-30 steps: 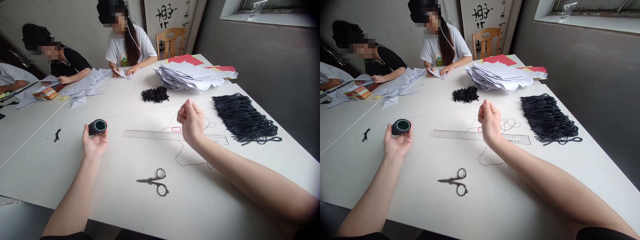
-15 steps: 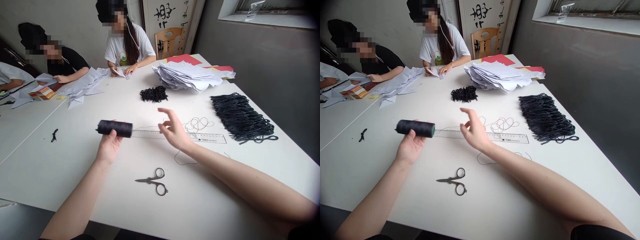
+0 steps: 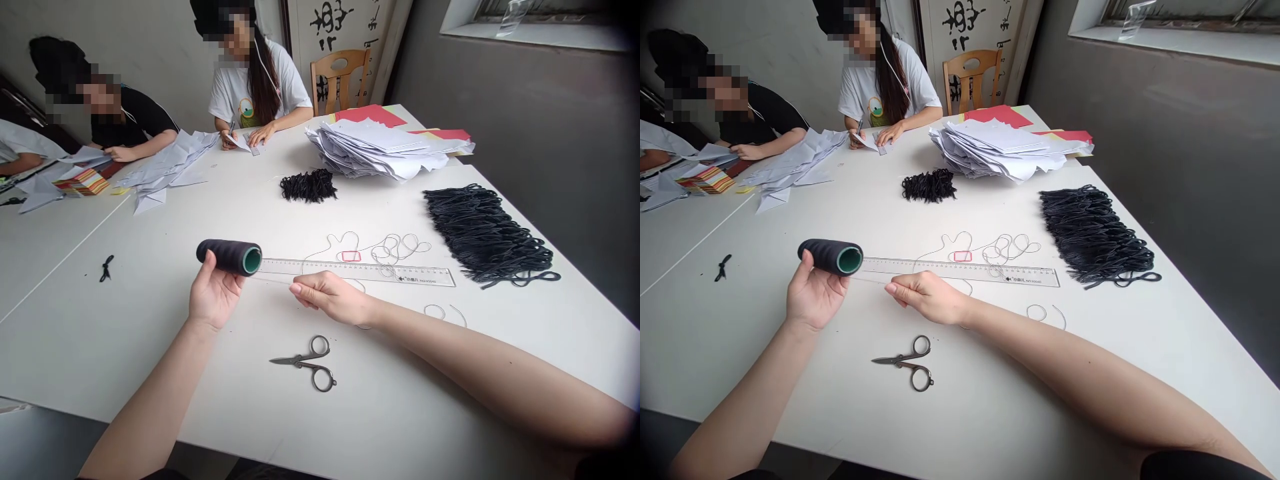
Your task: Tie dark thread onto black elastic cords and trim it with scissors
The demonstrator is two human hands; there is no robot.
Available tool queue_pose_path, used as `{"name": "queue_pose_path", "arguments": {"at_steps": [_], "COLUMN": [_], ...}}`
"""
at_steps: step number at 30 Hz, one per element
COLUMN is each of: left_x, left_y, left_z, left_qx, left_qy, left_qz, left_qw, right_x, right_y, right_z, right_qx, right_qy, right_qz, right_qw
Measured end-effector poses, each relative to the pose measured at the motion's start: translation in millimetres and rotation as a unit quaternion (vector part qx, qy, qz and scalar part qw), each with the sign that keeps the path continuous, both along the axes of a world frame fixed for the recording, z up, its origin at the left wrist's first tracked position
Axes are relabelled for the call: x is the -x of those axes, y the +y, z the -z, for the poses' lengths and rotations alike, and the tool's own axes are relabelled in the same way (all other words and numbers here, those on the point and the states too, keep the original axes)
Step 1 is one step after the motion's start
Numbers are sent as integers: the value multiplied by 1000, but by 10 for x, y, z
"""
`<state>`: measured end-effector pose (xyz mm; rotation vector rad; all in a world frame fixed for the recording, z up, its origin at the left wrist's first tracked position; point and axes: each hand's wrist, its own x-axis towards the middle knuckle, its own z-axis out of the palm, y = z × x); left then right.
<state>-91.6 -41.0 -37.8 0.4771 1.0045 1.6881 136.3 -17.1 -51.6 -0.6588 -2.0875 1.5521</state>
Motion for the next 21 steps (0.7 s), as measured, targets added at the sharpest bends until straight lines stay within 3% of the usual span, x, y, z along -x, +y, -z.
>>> {"name": "queue_pose_path", "arguments": {"at_steps": [5, 8, 11, 15, 16, 18, 21], "left_x": [177, 308, 407, 517, 539, 563, 522], "left_y": [93, 124, 137, 151, 155, 164, 170], "left_z": [-119, -165, -206, -258, -265, -261, -186], "left_qx": [43, 42, 31, 12, 1, -19, -40], "left_qy": [-110, -124, -116, -127, -126, -109, -53], "left_qz": [-83, -125, -162, -204, -212, -217, -179], "left_qw": [989, 983, 979, 971, 969, 970, 982], "right_x": [-21, -53, -149, -399, -463, -549, -516], "right_y": [96, 241, 462, 820, 894, 985, 926], "right_z": [60, 92, 83, 76, 85, 115, 155], "right_qx": [-20, -34, -38, -31, -29, -26, -53], "right_qy": [31, 81, 164, 275, 265, 189, 41], "right_qz": [115, 222, 349, 496, 514, 527, 527], "right_qw": [993, 971, 922, 823, 815, 828, 847]}}
